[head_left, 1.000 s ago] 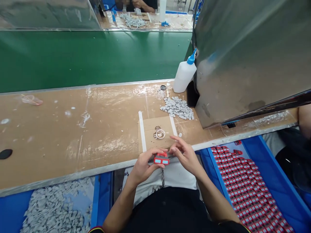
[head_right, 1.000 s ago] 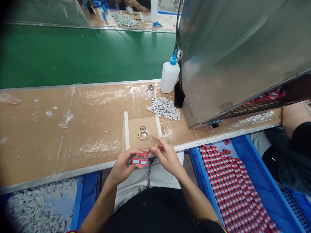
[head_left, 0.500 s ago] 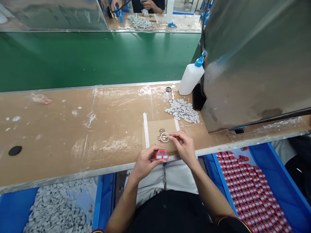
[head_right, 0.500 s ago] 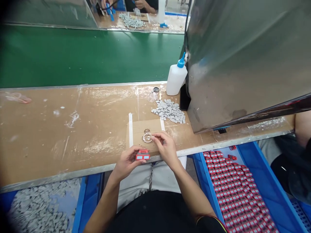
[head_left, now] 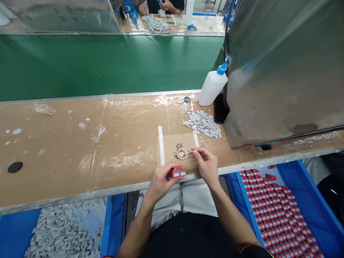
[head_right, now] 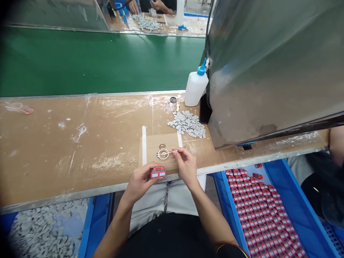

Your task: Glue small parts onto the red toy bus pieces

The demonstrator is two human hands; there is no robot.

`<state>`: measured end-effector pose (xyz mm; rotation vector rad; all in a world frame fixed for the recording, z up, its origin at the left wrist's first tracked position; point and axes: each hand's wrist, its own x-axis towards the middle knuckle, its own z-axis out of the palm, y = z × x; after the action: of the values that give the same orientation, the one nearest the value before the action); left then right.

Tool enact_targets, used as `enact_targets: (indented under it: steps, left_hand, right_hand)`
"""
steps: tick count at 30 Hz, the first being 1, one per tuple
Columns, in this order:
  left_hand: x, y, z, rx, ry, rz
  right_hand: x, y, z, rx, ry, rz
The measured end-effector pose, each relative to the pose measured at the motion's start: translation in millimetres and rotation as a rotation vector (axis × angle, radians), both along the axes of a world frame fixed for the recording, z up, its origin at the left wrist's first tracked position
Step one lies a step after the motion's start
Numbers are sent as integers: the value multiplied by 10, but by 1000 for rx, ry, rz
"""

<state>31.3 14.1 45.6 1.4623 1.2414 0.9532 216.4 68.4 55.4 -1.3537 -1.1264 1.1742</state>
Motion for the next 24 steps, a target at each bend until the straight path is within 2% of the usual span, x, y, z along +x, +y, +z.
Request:
enact_targets:
  steps: [3, 6, 9, 13, 17, 24]
  left_hand:
    - [9, -1, 10, 4, 14, 11]
    - [14, -2, 11, 25, 22, 10]
    - [15, -5, -6, 40, 46, 10]
    - [12, -8, -33, 68, 65, 9]
    - [12, -5, -30, 101, 62, 2]
    - [18, 6, 12, 152, 93, -1]
  right_hand:
    - [-5, -9, -9, -4, 59, -52]
    - [16, -77, 51, 28, 77, -67]
    - [57, -216, 152, 99, 48, -16]
    - [89, -378, 246, 242, -98, 87]
    - [66, -409, 262, 338, -210, 130]
    - [43, -394, 250, 376, -270, 172]
